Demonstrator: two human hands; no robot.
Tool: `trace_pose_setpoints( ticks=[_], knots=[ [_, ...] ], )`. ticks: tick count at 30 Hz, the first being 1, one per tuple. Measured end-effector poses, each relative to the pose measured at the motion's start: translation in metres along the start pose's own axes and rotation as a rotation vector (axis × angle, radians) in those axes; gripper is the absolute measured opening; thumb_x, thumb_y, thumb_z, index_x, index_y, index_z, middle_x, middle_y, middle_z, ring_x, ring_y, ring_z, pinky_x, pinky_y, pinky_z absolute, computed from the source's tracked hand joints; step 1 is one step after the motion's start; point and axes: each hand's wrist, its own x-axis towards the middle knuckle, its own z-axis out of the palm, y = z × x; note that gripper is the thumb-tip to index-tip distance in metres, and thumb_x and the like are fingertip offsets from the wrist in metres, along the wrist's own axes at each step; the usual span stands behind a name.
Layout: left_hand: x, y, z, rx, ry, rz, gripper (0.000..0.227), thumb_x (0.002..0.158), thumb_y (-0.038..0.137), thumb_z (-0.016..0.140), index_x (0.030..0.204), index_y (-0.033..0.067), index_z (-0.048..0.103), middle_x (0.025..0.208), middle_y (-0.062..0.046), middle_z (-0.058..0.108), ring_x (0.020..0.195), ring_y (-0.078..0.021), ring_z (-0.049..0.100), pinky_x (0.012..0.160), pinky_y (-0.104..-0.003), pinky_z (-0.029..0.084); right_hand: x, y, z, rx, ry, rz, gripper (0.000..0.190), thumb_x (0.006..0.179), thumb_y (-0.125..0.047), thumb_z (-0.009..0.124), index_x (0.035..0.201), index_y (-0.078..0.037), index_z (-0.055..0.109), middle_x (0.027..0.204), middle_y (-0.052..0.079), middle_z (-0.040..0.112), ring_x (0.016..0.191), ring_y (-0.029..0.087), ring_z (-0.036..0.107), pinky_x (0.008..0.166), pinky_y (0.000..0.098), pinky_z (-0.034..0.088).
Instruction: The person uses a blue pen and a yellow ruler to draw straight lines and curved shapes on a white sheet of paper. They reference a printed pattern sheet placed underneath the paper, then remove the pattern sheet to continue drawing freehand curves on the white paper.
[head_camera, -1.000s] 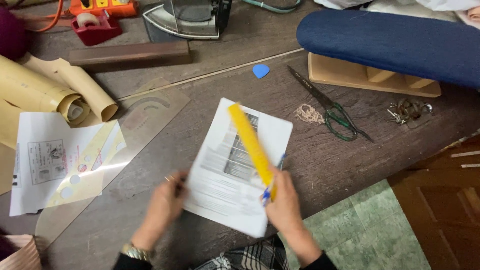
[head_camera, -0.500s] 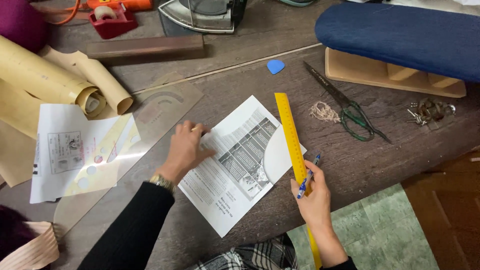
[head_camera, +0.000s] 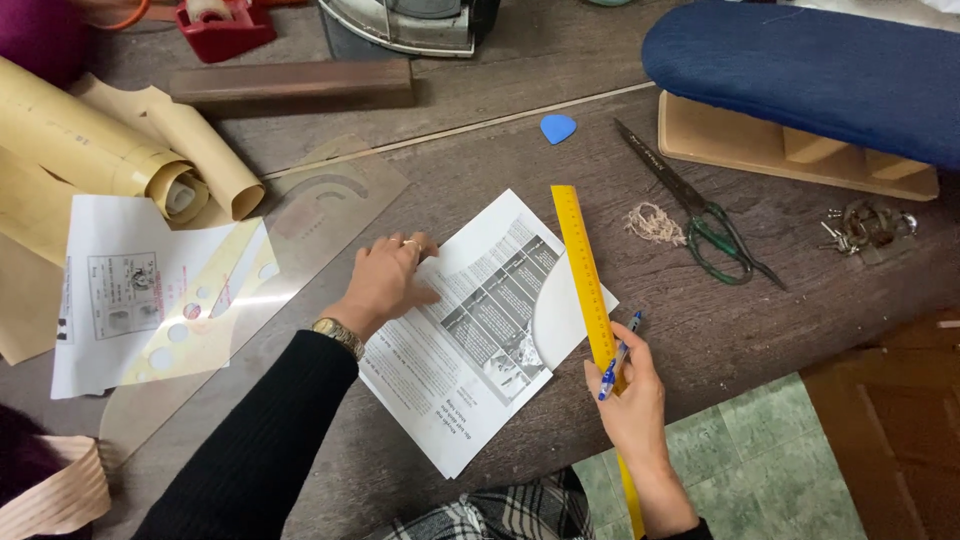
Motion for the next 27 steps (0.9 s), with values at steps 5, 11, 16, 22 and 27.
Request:
trace_pose_setpoints(
  ticks=[5, 11, 16, 22, 27],
  knots=[
    [0.010, -0.002, 0.001, 0.020, -0.039, 0.041, 0.048, 0.069, 0.042, 0.085, 0.105, 0.0241, 0.060, 0.109, -0.004, 0.054, 0.108, -0.0256, 0.049, 0.092, -0.042, 0.036, 0.001, 0.004, 0.001, 0.006, -0.025, -0.024, 0.060, 0.080, -0.011, 0.069, 0.135, -0.017, 0.047, 0.126, 0.013, 0.065, 0.111, 0.019, 0.065, 0.085, 0.0319, 0.055],
    [0.007, 0.002, -0.005, 0.033, -0.026, 0.109, 0.051, 0.066, 0.039, 0.087, 0.105, 0.0211, 0.059, 0.113, -0.004, 0.051, 0.109, -0.0253, 0.048, 0.091, -0.042, 0.038, -0.001, 0.002, 0.002, 0.037, -0.028, 0.013, 0.060, 0.079, -0.010, 0.068, 0.135, -0.015, 0.047, 0.129, 0.014, 0.063, 0.113, 0.020, 0.064, 0.090, 0.0312, 0.053],
    [0.006, 0.007, -0.008, 0.107, -0.047, 0.157, 0.052, 0.066, 0.042, 0.087, 0.104, 0.0214, 0.058, 0.114, -0.004, 0.048, 0.109, -0.0241, 0.045, 0.091, -0.041, 0.038, 0.001, 0.010, 0.005, 0.001, -0.022, 0.009, 0.060, 0.079, -0.009, 0.069, 0.135, -0.016, 0.048, 0.127, 0.013, 0.065, 0.111, 0.019, 0.064, 0.089, 0.0298, 0.052],
    [0.003, 0.010, -0.007, 0.101, -0.093, 0.124, 0.033, 0.070, 0.038, 0.084, 0.089, 0.0193, 0.065, 0.114, -0.004, 0.049, 0.110, -0.0236, 0.042, 0.091, -0.040, 0.038, 0.004, 0.009, 0.007, -0.052, -0.018, -0.049, 0.060, 0.079, -0.012, 0.069, 0.135, -0.015, 0.047, 0.129, 0.011, 0.063, 0.112, 0.020, 0.065, 0.085, 0.0317, 0.054],
    [0.002, -0.001, -0.010, 0.018, -0.084, 0.153, 0.022, 0.075, 0.034, 0.082, 0.078, 0.0227, 0.063, 0.090, 0.006, 0.062, 0.091, -0.0188, 0.047, 0.083, -0.037, 0.037, 0.003, 0.000, 0.006, -0.024, -0.046, -0.066, 0.060, 0.079, -0.009, 0.068, 0.135, -0.015, 0.046, 0.136, 0.010, 0.058, 0.119, 0.021, 0.061, 0.091, 0.0319, 0.053]
  ],
)
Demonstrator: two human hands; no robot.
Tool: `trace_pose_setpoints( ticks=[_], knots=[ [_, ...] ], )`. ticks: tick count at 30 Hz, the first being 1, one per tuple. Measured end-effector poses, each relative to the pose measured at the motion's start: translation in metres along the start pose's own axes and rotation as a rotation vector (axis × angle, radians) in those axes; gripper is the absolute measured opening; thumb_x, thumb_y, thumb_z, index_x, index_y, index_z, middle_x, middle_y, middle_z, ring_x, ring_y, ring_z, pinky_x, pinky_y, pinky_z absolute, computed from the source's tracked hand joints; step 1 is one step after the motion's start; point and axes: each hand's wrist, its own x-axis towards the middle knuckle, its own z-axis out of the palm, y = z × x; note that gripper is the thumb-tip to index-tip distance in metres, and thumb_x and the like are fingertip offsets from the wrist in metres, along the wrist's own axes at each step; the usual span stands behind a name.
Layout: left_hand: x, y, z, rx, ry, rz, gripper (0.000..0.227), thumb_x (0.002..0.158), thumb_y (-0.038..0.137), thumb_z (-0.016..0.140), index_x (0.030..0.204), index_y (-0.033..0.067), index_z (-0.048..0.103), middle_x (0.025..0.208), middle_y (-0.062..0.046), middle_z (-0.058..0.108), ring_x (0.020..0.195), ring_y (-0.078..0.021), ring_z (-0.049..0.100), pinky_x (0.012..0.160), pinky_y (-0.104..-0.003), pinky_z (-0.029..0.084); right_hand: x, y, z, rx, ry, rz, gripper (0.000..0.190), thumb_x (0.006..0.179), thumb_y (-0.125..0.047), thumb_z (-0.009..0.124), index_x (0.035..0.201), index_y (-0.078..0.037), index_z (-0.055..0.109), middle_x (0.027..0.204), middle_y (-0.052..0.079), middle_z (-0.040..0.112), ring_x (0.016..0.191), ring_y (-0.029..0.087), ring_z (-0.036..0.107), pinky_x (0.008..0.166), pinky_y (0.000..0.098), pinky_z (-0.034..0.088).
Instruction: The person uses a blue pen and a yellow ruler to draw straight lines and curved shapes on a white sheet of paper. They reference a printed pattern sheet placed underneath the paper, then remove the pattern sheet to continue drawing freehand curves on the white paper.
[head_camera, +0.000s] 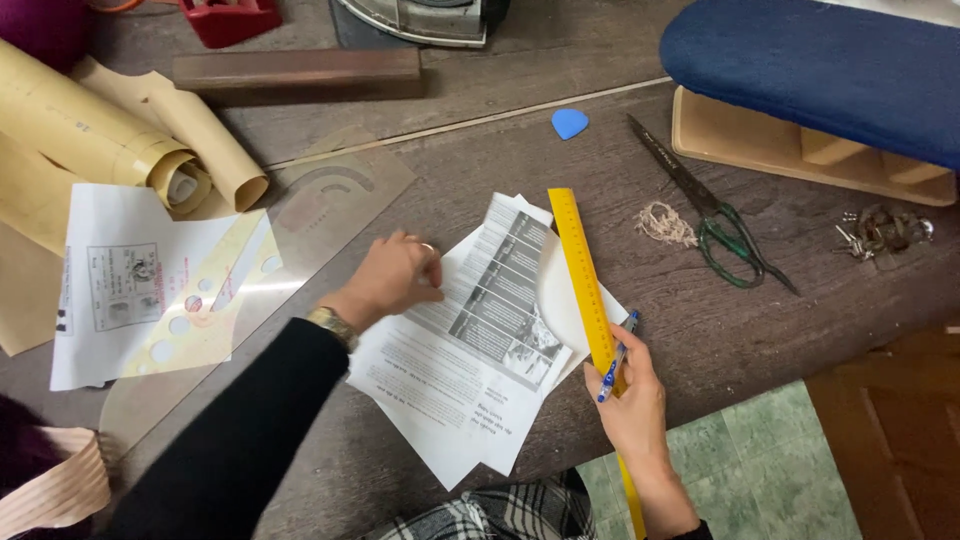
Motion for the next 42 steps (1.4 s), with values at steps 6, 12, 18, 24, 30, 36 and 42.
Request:
trace_pose_setpoints(
  ticks=[6, 12, 18, 24, 30, 36, 42],
  knots=[
    [-0.001, -0.034, -0.082, 0.130, -0.001, -0.050, 0.022, 0.066, 0.028, 0.071, 0.087, 0.0252, 0.077, 0.081, 0.003, 0.075, 0.075, -0.0183, 0.067, 0.069, -0.033, 0.048, 0.002, 0.002, -0.005, 0.005, 0.002, 0.061, 0.061, 0.080, -0.011, 0.068, 0.136, -0.016, 0.045, 0.136, 0.010, 0.058, 0.119, 0.020, 0.061, 0.092, 0.0335, 0.054],
    [-0.011, -0.077, -0.142, 0.416, 0.783, -0.139, 0.033, 0.078, 0.018, 0.081, 0.105, 0.0078, 0.065, 0.106, -0.018, 0.061, 0.095, -0.0339, 0.054, 0.079, -0.043, 0.047, 0.005, -0.002, -0.007, 0.047, 0.033, 0.036, 0.059, 0.079, -0.007, 0.068, 0.134, -0.015, 0.045, 0.139, 0.010, 0.055, 0.123, 0.021, 0.058, 0.092, 0.0329, 0.054],
    [-0.068, -0.030, -0.022, 0.184, 0.100, -0.313, 0.054, 0.068, 0.042, 0.081, 0.111, 0.0139, 0.063, 0.105, -0.013, 0.066, 0.103, -0.0342, 0.065, 0.083, -0.047, 0.054, 0.024, -0.028, -0.013, 0.074, 0.059, -0.048, 0.061, 0.081, 0.003, 0.065, 0.137, 0.000, 0.041, 0.138, 0.035, 0.043, 0.128, 0.049, 0.042, 0.103, 0.0603, 0.035],
    [-0.092, -0.036, 0.042, 0.126, 0.091, -0.410, 0.068, 0.064, 0.043, 0.085, 0.116, 0.0118, 0.054, 0.104, -0.012, 0.064, 0.104, -0.0319, 0.064, 0.083, -0.041, 0.053, 0.059, -0.010, -0.012, 0.025, -0.006, -0.094, 0.059, 0.081, -0.003, 0.070, 0.135, -0.007, 0.047, 0.135, 0.025, 0.051, 0.123, 0.039, 0.051, 0.100, 0.0510, 0.043],
    [-0.088, -0.022, 0.014, -0.093, -0.008, -0.346, 0.030, 0.075, 0.022, 0.076, 0.100, 0.0067, 0.071, 0.090, -0.017, 0.074, 0.091, -0.0370, 0.071, 0.079, -0.046, 0.055, 0.046, -0.005, -0.016, 0.055, -0.041, -0.047, 0.059, 0.080, -0.002, 0.068, 0.135, -0.003, 0.045, 0.133, 0.029, 0.050, 0.120, 0.040, 0.054, 0.100, 0.0517, 0.044],
    [-0.014, -0.023, -0.047, 0.583, 0.318, -0.037, 0.010, 0.084, 0.026, 0.067, 0.077, 0.0203, 0.073, 0.073, -0.003, 0.065, 0.075, -0.0231, 0.067, 0.072, -0.040, 0.053, 0.014, 0.005, -0.032, 0.094, 0.069, -0.047, 0.059, 0.080, -0.002, 0.071, 0.134, -0.003, 0.048, 0.124, 0.027, 0.056, 0.115, 0.035, 0.057, 0.097, 0.0492, 0.046],
    [0.065, 0.029, -0.054, 0.269, 0.901, 0.293, 0.023, 0.071, -0.001, 0.068, 0.088, -0.0010, 0.053, 0.089, -0.020, 0.049, 0.079, -0.0366, 0.048, 0.062, -0.048, 0.044, 0.012, -0.059, -0.029, 0.257, 0.234, -0.241, 0.057, 0.080, 0.009, 0.065, 0.131, -0.002, 0.042, 0.136, 0.023, 0.052, 0.121, 0.026, 0.056, 0.102, 0.0321, 0.047]
  ],
)
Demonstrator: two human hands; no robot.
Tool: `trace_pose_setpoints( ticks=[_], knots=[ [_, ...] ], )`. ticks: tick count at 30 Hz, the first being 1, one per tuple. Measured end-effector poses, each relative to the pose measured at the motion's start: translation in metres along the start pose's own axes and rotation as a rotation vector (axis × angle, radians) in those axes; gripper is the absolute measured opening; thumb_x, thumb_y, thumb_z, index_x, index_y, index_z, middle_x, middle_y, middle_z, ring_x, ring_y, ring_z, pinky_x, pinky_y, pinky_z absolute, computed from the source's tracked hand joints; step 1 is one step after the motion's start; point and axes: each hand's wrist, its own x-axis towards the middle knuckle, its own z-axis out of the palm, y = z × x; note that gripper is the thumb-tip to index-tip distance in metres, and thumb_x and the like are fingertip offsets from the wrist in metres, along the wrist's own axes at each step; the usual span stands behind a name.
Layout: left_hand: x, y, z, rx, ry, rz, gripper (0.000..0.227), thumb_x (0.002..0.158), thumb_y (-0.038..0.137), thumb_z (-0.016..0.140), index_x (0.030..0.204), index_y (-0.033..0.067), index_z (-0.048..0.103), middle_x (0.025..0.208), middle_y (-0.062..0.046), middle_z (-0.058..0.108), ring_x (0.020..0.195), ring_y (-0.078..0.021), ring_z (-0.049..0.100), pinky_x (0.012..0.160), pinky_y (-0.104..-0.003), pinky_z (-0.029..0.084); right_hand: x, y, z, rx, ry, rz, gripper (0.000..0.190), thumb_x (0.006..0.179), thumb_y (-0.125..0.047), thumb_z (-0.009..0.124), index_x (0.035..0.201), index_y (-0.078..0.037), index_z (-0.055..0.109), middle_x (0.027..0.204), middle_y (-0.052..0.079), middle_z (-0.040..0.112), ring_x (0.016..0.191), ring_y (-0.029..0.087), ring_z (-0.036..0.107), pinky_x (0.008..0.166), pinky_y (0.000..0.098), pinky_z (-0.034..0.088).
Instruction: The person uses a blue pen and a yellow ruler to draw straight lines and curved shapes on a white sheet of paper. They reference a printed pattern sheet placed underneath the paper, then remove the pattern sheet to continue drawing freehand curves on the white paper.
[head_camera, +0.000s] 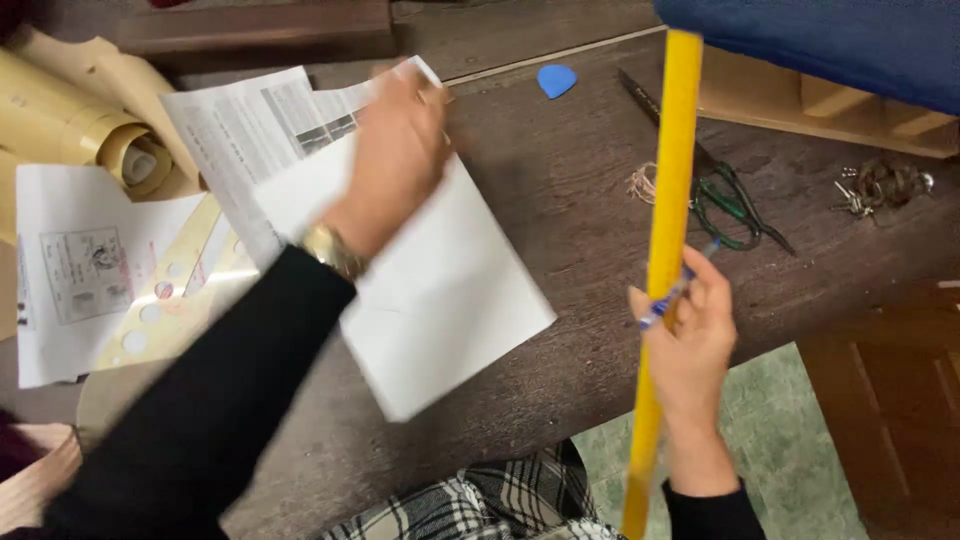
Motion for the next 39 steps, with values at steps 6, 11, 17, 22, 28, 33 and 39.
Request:
trace_pose_setpoints(
  ticks=[6, 11, 17, 22, 28, 33, 39],
  knots=[
    [-0.055, 0.123, -0.058, -1.275, -0.174, -0.488, 0.027, 0.093, 0.014, 0.057, 0.117, 0.0043, 0.050, 0.105, -0.010, 0.069, 0.096, -0.0183, 0.071, 0.086, -0.028, 0.058, -0.022, -0.011, 0.067, 0.121, -0.171, -0.135, 0.061, 0.077, 0.003, 0.074, 0.130, -0.005, 0.046, 0.118, 0.013, 0.064, 0.100, 0.018, 0.067, 0.088, 0.0246, 0.054],
    [-0.054, 0.066, -0.101, -1.309, 0.265, -0.836, 0.017, 0.091, 0.022, 0.062, 0.105, 0.0155, 0.056, 0.087, 0.002, 0.058, 0.072, -0.0096, 0.058, 0.057, -0.025, 0.054, -0.021, -0.025, 0.083, 0.206, -0.254, -0.196, 0.038, 0.090, -0.003, 0.058, 0.126, -0.004, 0.047, 0.119, 0.015, 0.063, 0.087, 0.017, 0.065, 0.077, 0.0236, 0.053],
    [-0.059, 0.000, -0.237, -0.807, 0.325, -0.753, 0.013, 0.114, 0.025, 0.054, 0.103, 0.0179, 0.050, 0.090, 0.006, 0.049, 0.076, -0.0037, 0.049, 0.059, -0.019, 0.045, -0.027, 0.008, 0.089, -0.099, -0.464, -0.403, 0.026, 0.096, -0.015, 0.049, 0.121, -0.010, 0.053, 0.117, 0.010, 0.066, 0.089, 0.021, 0.069, 0.078, 0.0319, 0.056],
    [-0.131, -0.046, -0.224, -0.637, 0.176, -0.764, 0.017, 0.120, 0.011, 0.053, 0.104, 0.0128, 0.054, 0.080, 0.006, 0.046, 0.066, -0.0024, 0.038, 0.056, -0.020, 0.032, -0.072, 0.030, 0.125, -0.386, -0.770, -0.802, 0.032, 0.084, -0.007, 0.067, 0.115, -0.017, 0.061, 0.115, 0.001, 0.065, 0.109, 0.024, 0.064, 0.101, 0.0431, 0.050],
    [-0.201, -0.029, -0.197, -0.219, -0.368, -1.021, 0.032, 0.095, 0.028, 0.060, 0.072, 0.0052, 0.063, 0.069, -0.002, 0.062, 0.063, -0.0115, 0.045, 0.057, -0.032, 0.035, -0.057, 0.044, 0.121, -0.604, -1.009, -0.770, 0.054, 0.068, -0.002, 0.078, 0.116, -0.017, 0.058, 0.132, 0.007, 0.058, 0.125, 0.026, 0.051, 0.110, 0.0493, 0.029],
    [-0.245, -0.025, -0.177, -0.027, -0.461, -1.024, 0.044, 0.088, 0.049, 0.063, 0.081, 0.0057, 0.068, 0.080, -0.010, 0.064, 0.061, -0.0299, 0.058, 0.056, -0.042, 0.041, -0.017, 0.077, 0.087, -0.486, -0.780, -0.742, 0.029, 0.086, -0.006, 0.062, 0.113, -0.015, 0.061, 0.115, 0.003, 0.069, 0.110, 0.022, 0.064, 0.111, 0.0496, 0.037],
    [-0.237, -0.017, -0.154, -0.055, -0.373, -0.883, 0.034, 0.084, 0.043, 0.071, 0.091, 0.0104, 0.074, 0.081, -0.012, 0.070, 0.080, -0.0346, 0.069, 0.070, -0.042, 0.056, -0.002, 0.043, 0.095, -0.066, -0.506, -0.398, 0.027, 0.096, -0.010, 0.052, 0.120, -0.007, 0.064, 0.094, 0.010, 0.075, 0.092, 0.019, 0.070, 0.087, 0.0359, 0.051]
  ],
)
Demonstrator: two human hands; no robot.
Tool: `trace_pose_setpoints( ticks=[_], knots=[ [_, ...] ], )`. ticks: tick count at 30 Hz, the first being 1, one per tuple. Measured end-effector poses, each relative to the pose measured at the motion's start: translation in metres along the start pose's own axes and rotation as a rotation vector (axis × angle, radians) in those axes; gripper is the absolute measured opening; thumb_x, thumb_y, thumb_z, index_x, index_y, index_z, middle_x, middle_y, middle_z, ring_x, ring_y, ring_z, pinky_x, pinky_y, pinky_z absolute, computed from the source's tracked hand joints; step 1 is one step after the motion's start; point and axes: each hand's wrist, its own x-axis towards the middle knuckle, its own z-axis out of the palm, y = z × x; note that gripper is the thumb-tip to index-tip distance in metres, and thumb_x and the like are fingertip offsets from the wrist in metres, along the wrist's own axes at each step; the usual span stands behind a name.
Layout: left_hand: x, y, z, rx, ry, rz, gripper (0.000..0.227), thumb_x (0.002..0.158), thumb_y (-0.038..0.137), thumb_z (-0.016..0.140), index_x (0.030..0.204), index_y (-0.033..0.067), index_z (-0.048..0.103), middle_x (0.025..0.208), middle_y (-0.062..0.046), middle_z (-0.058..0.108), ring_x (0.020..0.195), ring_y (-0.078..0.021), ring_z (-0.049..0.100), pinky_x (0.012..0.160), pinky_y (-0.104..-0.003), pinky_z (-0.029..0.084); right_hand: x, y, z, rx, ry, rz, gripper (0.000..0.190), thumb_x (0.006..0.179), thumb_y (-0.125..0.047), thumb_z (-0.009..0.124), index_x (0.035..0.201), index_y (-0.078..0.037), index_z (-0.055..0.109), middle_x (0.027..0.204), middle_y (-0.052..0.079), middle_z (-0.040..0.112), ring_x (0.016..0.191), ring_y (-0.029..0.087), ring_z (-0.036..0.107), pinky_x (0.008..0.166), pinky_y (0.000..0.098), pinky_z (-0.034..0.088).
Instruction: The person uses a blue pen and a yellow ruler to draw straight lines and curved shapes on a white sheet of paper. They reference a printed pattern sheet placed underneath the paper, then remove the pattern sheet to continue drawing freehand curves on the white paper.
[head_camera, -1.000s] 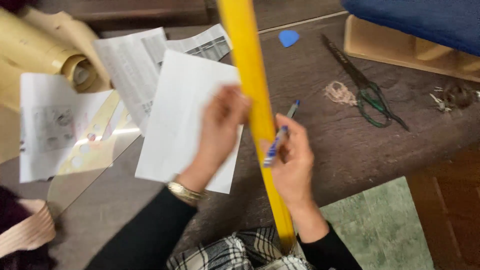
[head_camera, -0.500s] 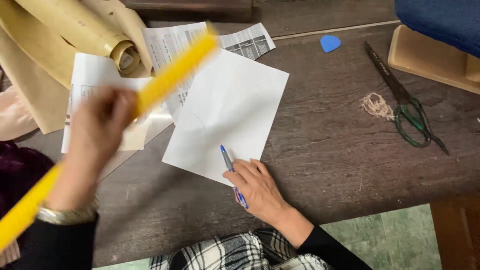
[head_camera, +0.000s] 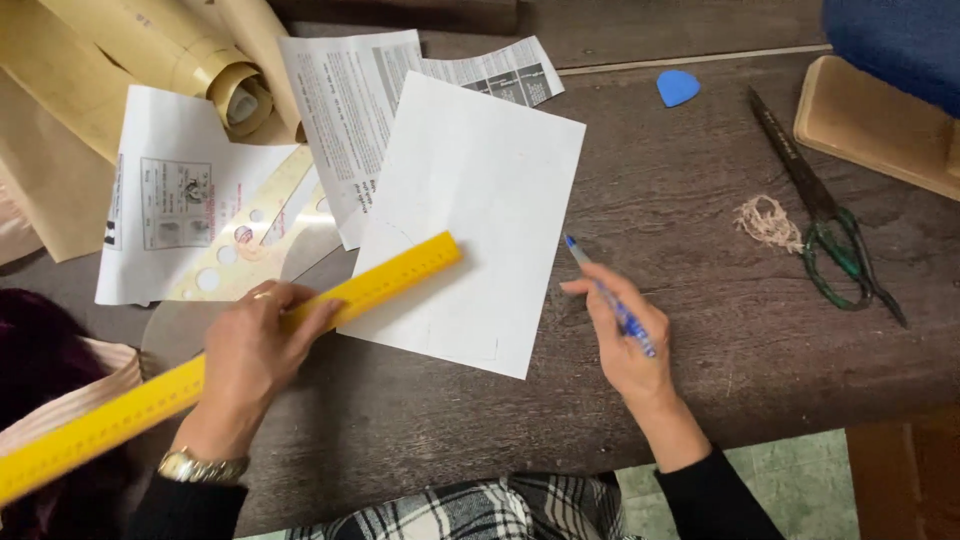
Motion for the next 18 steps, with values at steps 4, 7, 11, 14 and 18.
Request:
trace_pose_setpoints(
  ticks=[4, 7, 11, 14, 18],
  knots=[
    [0.013, 0.016, -0.002, -0.033, -0.004, 0.025, 0.032, 0.085, 0.037, 0.073, 0.093, 0.0067, 0.075, 0.079, -0.012, 0.071, 0.077, -0.0327, 0.071, 0.067, -0.038, 0.057, 0.010, 0.009, 0.026, 0.169, 0.034, -0.031, 0.028, 0.095, -0.005, 0.050, 0.120, 0.001, 0.063, 0.088, 0.016, 0.072, 0.081, 0.022, 0.071, 0.081, 0.0376, 0.055],
    [0.021, 0.018, -0.001, -0.065, -0.066, 0.044, 0.031, 0.084, 0.038, 0.074, 0.094, 0.0084, 0.074, 0.079, -0.012, 0.072, 0.078, -0.0310, 0.072, 0.068, -0.035, 0.059, 0.013, 0.014, 0.047, 0.293, 0.020, -0.016, 0.030, 0.098, -0.015, 0.049, 0.120, 0.002, 0.061, 0.096, 0.021, 0.070, 0.088, 0.026, 0.071, 0.084, 0.0419, 0.056],
    [0.022, 0.018, 0.009, -0.113, -0.144, 0.070, 0.031, 0.082, 0.035, 0.074, 0.096, 0.0068, 0.071, 0.079, -0.016, 0.072, 0.081, -0.0361, 0.071, 0.069, -0.042, 0.059, 0.016, 0.019, 0.065, 0.365, 0.041, 0.099, 0.027, 0.096, -0.007, 0.053, 0.121, 0.003, 0.057, 0.101, 0.022, 0.069, 0.093, 0.025, 0.068, 0.088, 0.0432, 0.055],
    [0.027, 0.015, 0.014, -0.100, -0.180, 0.086, 0.032, 0.081, 0.036, 0.073, 0.095, 0.0071, 0.070, 0.079, -0.016, 0.072, 0.082, -0.0355, 0.072, 0.070, -0.042, 0.058, 0.013, 0.029, 0.073, 0.366, 0.062, 0.176, 0.025, 0.093, -0.003, 0.059, 0.117, 0.003, 0.058, 0.097, 0.019, 0.070, 0.088, 0.020, 0.069, 0.085, 0.0380, 0.057],
    [0.035, 0.018, 0.009, -0.059, -0.185, 0.106, 0.030, 0.082, 0.038, 0.074, 0.093, 0.0104, 0.070, 0.084, -0.012, 0.071, 0.083, -0.0324, 0.071, 0.070, -0.038, 0.058, 0.009, 0.033, 0.076, 0.320, 0.090, 0.161, 0.021, 0.093, -0.005, 0.060, 0.109, 0.007, 0.055, 0.083, 0.020, 0.068, 0.072, 0.021, 0.072, 0.070, 0.0333, 0.061]
  ],
)
